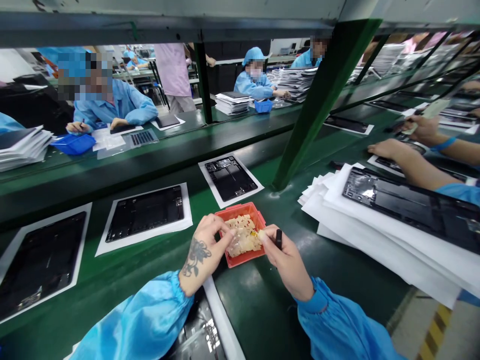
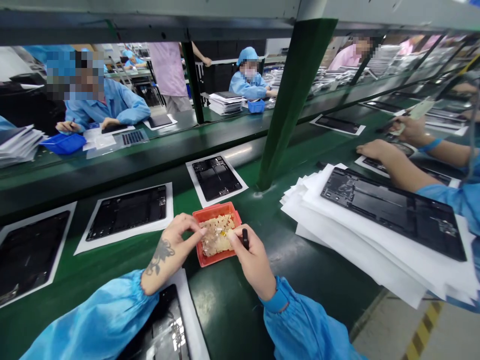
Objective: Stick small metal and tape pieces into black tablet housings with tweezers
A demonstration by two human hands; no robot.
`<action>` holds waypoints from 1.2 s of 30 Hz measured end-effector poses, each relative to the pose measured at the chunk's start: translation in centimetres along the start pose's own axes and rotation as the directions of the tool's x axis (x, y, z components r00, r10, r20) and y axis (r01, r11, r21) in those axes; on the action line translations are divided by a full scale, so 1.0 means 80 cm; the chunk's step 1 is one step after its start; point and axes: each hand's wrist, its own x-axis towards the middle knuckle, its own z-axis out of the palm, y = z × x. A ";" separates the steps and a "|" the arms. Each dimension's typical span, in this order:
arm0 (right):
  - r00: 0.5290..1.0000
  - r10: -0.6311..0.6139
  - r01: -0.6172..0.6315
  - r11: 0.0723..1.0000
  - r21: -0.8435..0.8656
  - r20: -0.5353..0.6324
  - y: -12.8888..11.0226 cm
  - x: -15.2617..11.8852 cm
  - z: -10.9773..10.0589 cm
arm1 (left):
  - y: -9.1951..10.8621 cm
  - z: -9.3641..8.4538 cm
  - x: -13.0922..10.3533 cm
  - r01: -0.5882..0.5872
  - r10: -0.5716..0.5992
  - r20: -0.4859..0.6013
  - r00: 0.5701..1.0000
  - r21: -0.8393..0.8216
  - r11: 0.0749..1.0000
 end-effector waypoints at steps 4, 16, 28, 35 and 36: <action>1.000 -0.012 0.012 1.000 -0.020 0.013 0.001 0.000 -0.002 | -0.007 0.012 0.012 -0.209 0.182 0.125 0.975 0.262 0.942; 0.972 -0.111 0.113 0.994 0.000 0.205 -0.006 -0.002 -0.001 | 0.017 -0.002 -0.011 0.533 -0.213 0.526 0.823 -0.588 0.608; 0.950 -0.307 0.312 0.912 -0.268 0.062 -0.004 -0.009 0.004 | 0.014 0.004 -0.015 0.189 -0.117 0.248 0.962 -0.291 0.938; 0.936 -0.330 0.351 0.894 -0.280 0.118 -0.003 -0.008 0.003 | 0.019 0.006 -0.017 0.100 -0.045 0.234 0.971 -0.230 0.968; 0.938 -0.323 0.346 0.895 -0.283 0.126 -0.004 -0.008 0.003 | 0.019 0.006 -0.017 0.105 -0.047 0.243 0.969 -0.234 0.967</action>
